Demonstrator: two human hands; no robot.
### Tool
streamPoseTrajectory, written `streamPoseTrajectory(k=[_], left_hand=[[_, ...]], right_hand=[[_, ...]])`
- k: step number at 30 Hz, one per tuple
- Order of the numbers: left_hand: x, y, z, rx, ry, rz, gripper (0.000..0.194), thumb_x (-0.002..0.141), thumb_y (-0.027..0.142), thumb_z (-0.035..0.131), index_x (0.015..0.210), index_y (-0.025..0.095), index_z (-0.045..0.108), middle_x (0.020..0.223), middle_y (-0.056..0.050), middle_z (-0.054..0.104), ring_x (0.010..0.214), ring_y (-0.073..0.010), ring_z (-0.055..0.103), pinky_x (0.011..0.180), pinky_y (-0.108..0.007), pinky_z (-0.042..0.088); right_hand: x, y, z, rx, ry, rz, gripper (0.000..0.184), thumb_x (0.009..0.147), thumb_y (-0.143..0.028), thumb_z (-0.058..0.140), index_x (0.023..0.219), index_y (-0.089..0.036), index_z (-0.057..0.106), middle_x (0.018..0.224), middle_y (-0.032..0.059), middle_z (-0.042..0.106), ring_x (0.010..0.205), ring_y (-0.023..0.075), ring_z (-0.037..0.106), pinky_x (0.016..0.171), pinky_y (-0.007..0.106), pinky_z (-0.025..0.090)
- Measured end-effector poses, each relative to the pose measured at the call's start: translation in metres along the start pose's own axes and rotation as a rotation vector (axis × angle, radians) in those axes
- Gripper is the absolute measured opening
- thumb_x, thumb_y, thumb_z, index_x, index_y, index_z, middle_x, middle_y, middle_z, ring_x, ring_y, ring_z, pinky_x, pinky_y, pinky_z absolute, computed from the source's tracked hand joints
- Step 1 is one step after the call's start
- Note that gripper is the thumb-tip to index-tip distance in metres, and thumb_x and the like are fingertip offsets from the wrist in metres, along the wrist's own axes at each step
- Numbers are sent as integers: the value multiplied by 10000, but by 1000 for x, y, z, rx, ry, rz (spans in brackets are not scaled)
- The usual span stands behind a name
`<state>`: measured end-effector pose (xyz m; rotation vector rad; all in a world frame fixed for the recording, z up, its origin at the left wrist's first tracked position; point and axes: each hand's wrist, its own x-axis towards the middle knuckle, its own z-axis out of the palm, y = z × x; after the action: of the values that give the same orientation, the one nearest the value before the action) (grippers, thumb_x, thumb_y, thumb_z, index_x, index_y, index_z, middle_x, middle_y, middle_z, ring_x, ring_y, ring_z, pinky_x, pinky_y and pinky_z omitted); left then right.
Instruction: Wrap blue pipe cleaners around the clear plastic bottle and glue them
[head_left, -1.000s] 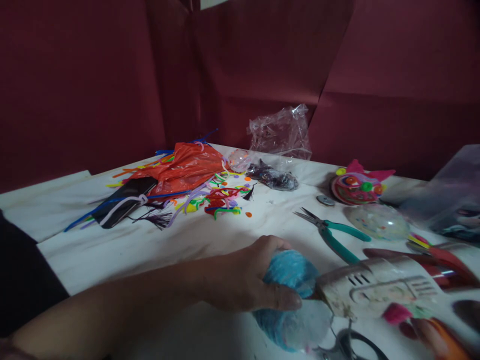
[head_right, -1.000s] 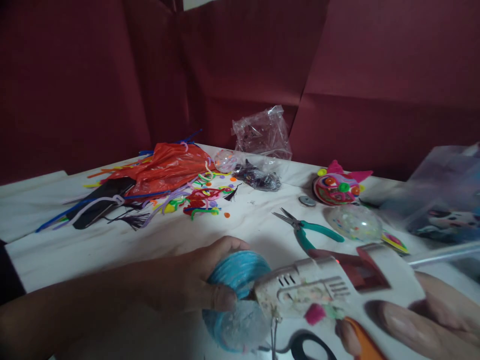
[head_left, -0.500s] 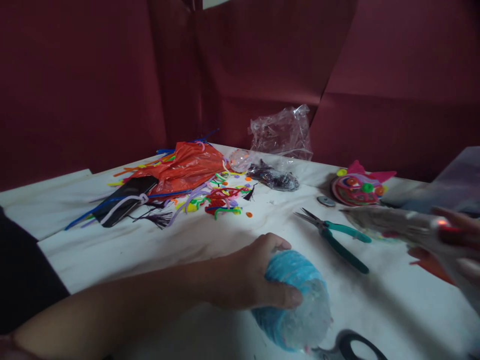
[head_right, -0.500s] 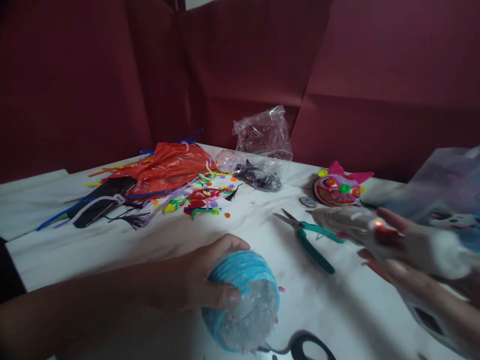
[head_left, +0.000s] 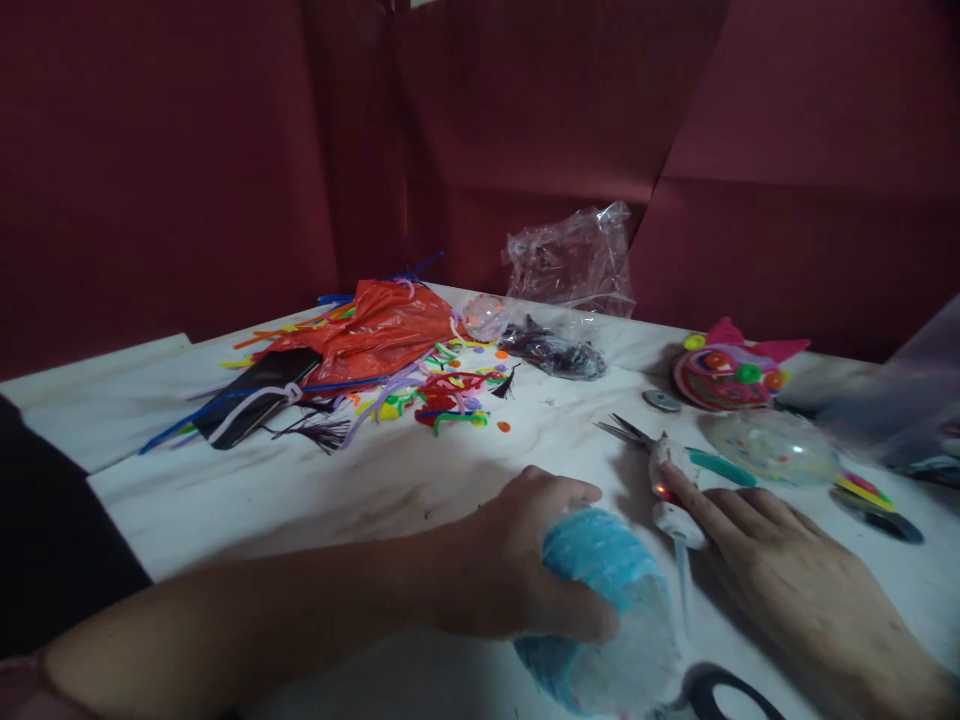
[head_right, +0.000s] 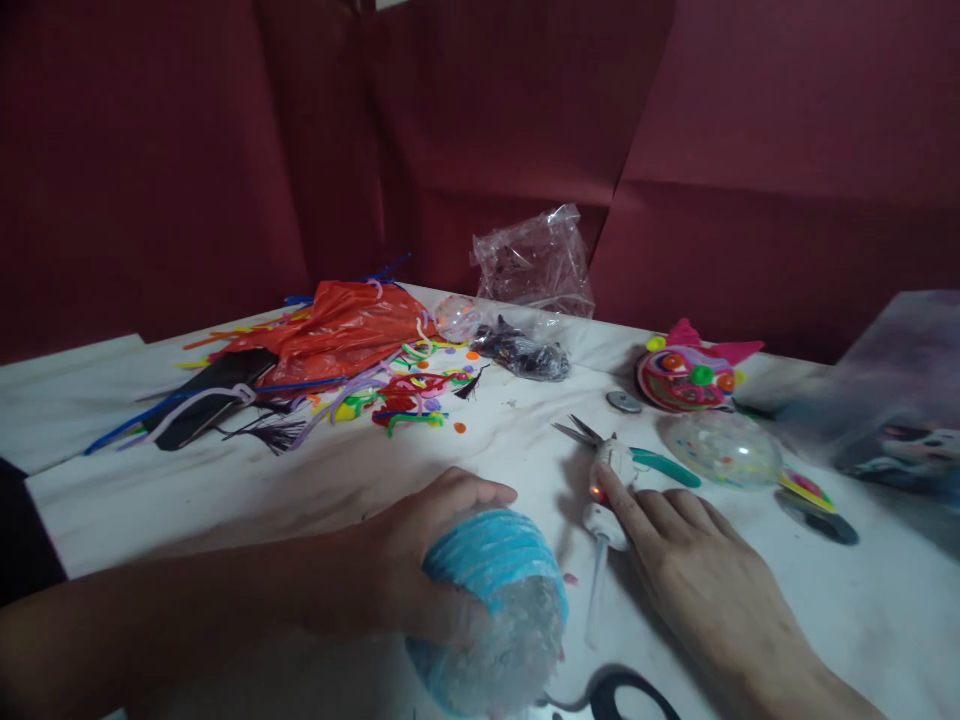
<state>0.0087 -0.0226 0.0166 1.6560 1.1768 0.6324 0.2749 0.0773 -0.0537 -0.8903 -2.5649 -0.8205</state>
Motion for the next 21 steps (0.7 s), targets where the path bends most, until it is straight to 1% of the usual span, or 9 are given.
streamPoseTrajectory(k=[4,10,12,15,16,17,18,19,21], left_hand=[[3,-1,1,47,22,107,647,605,411,686,1189,194,511,1133,-85,465,1069,-276,449,910,-409,384],[1,2,2,94,28,110,646,628,363,686,1219,202,482,1136,-81,467,1057,-254,459,913,-383,381],[-1,4,1,119,12,112,631,647,378,672,1218,194,479,1153,-89,460,1077,-259,446,926,-387,372],[-3,7,-2,144,-33,136,600,683,414,635,1212,177,479,1170,-105,452,1091,-265,436,934,-398,366],[-4,7,-2,147,-48,147,594,694,430,622,1210,171,480,1168,-111,450,1094,-270,433,935,-405,365],[-4,7,-3,145,-59,161,586,704,444,611,1204,167,483,1159,-113,449,1094,-275,433,936,-413,365],[-4,7,-4,142,-67,176,575,713,446,603,1202,168,486,1148,-112,453,1096,-279,431,941,-420,360],[-4,7,-4,135,-75,192,559,723,437,599,1202,171,487,1140,-108,459,1101,-279,428,951,-421,353],[-5,6,-4,117,-75,231,533,741,399,596,1214,179,482,1149,-101,469,1130,-274,408,983,-411,325]], right_hand=[[-2,-3,7,19,-8,-7,622,813,-179,338,1399,-124,137,887,101,459,798,306,476,690,428,411],[-4,0,11,50,9,-8,519,833,-177,319,1337,-70,256,951,127,467,822,309,481,696,446,408],[-4,4,7,81,8,-29,453,847,-208,312,1284,-91,332,989,127,473,845,303,491,684,435,424],[-3,6,-13,156,44,-70,282,925,-314,287,1127,-198,446,1028,66,483,841,261,517,627,358,466],[-2,3,-23,189,81,-47,234,961,-340,292,1079,-222,455,1028,50,482,799,240,526,562,312,464],[0,-1,-33,251,124,-27,229,980,-333,265,1065,-236,455,1029,36,480,810,216,533,542,277,471],[2,-6,-44,410,34,45,192,995,-340,314,1085,-248,457,1060,28,470,886,217,521,627,285,489],[5,-13,-53,552,0,81,154,999,-317,332,1058,-259,462,1037,25,476,898,216,515,652,286,481],[13,-27,-69,758,52,42,127,1015,-314,370,991,-279,490,967,11,488,875,207,520,660,264,480]])
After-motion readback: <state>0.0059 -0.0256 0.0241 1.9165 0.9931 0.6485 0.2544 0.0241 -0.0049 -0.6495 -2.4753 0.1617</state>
